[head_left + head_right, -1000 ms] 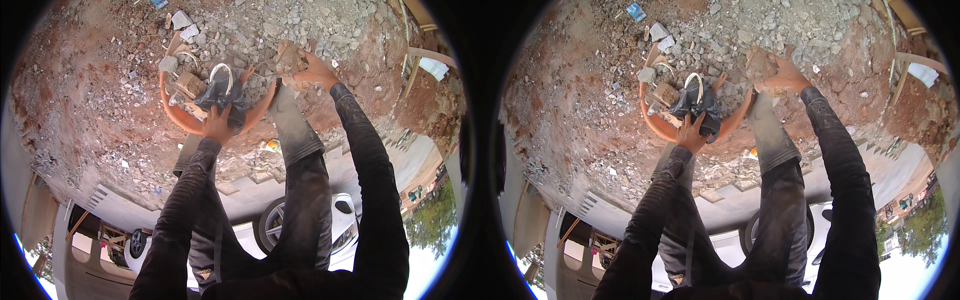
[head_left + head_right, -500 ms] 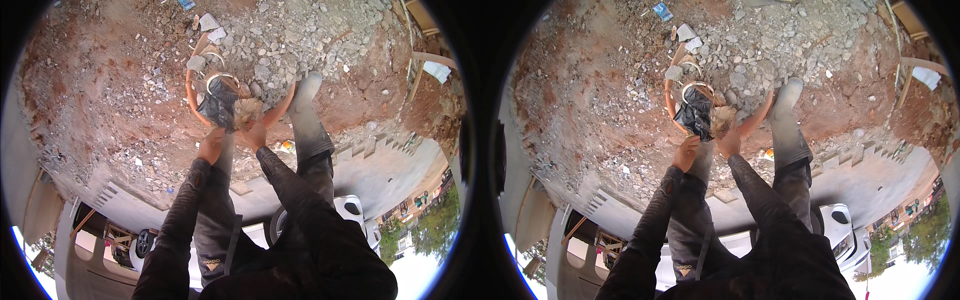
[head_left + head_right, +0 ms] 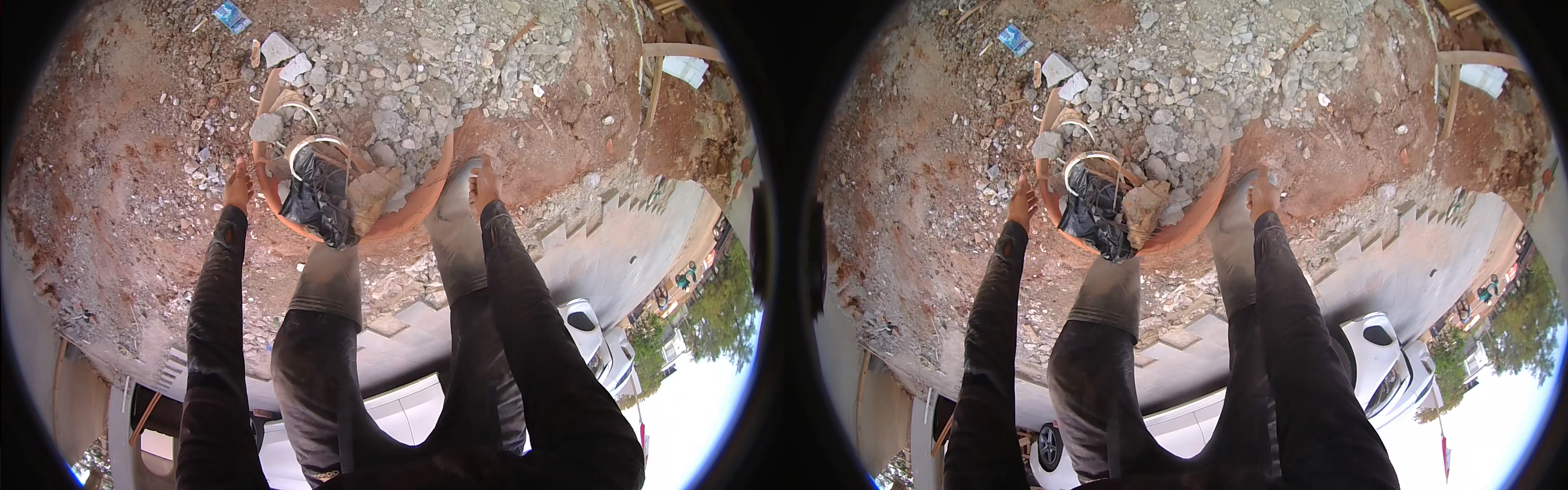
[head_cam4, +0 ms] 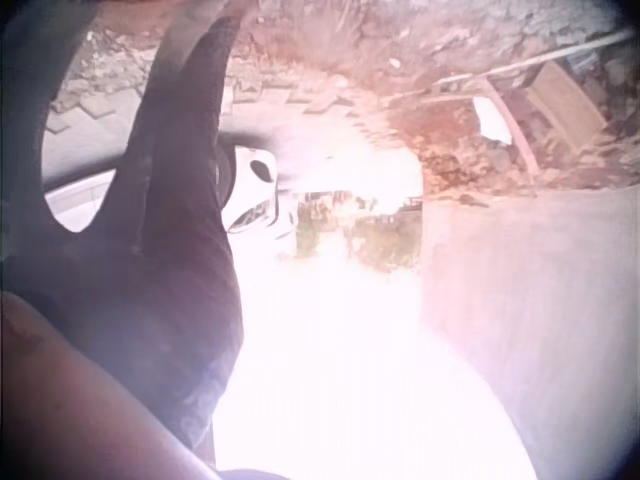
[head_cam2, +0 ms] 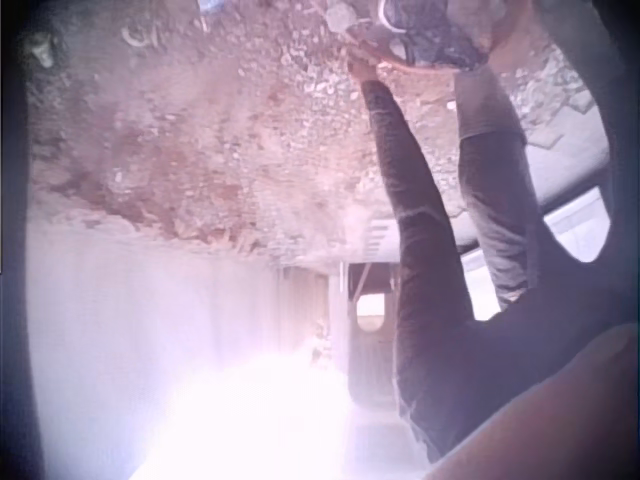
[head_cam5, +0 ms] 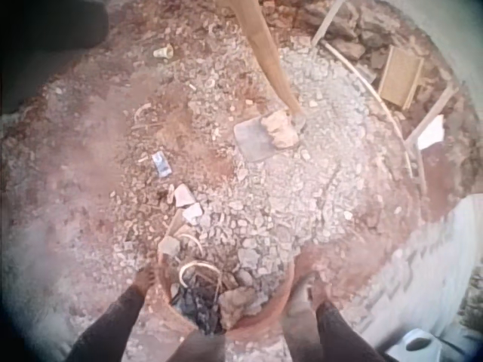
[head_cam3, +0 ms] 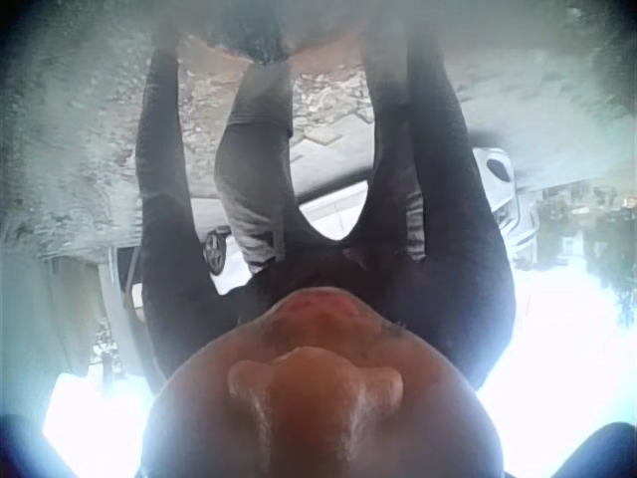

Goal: The person collects construction debris from the ground using a hoe and a plastic basin, then carries the basin to a green wheelbarrow and dumps the contents. The person repeats this process multiple times.

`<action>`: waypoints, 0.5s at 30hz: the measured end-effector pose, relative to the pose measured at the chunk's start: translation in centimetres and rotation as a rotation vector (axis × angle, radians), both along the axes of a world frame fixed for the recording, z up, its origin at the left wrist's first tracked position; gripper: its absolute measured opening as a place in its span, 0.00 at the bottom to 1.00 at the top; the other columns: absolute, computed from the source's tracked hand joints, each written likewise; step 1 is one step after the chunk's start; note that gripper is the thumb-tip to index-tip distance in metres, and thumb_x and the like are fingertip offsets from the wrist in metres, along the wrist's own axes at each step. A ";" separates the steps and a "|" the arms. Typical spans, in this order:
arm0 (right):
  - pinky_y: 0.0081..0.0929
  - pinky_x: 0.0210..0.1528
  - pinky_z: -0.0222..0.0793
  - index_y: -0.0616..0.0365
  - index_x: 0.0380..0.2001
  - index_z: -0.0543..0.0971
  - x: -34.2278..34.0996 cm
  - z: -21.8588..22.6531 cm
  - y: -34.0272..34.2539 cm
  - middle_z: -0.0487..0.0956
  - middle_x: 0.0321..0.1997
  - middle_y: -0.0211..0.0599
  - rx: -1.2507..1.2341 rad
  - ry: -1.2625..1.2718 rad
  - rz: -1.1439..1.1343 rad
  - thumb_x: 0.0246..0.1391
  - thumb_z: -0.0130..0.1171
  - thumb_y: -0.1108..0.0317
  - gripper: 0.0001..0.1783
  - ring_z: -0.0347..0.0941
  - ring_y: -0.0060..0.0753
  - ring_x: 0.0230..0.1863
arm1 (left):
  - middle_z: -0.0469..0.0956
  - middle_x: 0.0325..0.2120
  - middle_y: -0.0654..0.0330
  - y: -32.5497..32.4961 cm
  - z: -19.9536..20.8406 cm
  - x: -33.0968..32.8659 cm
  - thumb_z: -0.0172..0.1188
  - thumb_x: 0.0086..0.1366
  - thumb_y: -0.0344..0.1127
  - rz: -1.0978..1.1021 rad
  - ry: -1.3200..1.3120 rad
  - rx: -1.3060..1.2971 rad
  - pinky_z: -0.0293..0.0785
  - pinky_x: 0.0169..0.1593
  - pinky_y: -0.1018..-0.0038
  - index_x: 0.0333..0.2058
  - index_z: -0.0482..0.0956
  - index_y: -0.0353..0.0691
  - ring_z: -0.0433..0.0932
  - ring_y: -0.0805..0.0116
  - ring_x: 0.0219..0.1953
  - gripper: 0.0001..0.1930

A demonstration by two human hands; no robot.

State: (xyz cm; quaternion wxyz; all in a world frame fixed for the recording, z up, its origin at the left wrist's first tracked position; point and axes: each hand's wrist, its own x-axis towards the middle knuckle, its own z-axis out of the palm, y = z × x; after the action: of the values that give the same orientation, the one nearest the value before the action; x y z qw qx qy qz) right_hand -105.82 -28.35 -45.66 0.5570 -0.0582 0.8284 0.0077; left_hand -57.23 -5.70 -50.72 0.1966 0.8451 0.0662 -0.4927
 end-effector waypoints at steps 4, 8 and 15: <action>0.37 0.50 0.62 0.64 0.59 0.62 2.3 -5.2 0.8 0.72 0.49 0.45 -0.062 -0.469 -0.263 0.55 0.47 0.36 0.42 0.67 0.35 0.46 | 0.71 0.50 0.52 -5.0 -3.3 -0.6 0.42 0.61 0.68 0.284 0.440 -0.369 0.70 0.52 0.64 0.57 0.63 0.36 0.73 0.60 0.49 0.40; 0.37 0.44 0.66 0.55 0.61 0.59 3.2 -6.9 2.2 0.72 0.46 0.40 -0.749 -0.503 0.272 0.57 0.46 0.38 0.39 0.69 0.35 0.42 | 0.71 0.49 0.54 -6.2 -3.5 -1.2 0.42 0.62 0.67 0.219 0.470 -0.396 0.74 0.47 0.66 0.57 0.62 0.37 0.75 0.62 0.46 0.39; 0.22 0.22 0.57 0.55 0.47 0.68 6.4 -5.2 1.3 0.64 0.23 0.25 -0.072 -0.139 -0.227 0.51 0.54 0.39 0.32 0.61 0.21 0.22 | 0.72 0.35 0.59 -7.3 0.1 -4.4 0.48 0.58 0.69 0.156 0.379 -0.296 0.76 0.39 0.66 0.50 0.67 0.39 0.77 0.65 0.35 0.37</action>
State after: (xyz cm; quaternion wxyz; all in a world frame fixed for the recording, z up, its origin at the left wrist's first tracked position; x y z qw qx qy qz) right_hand -99.39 -27.00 -50.90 0.6081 0.0157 0.7887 -0.0890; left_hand -61.66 -13.03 -50.57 0.3396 0.6920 0.0942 -0.6301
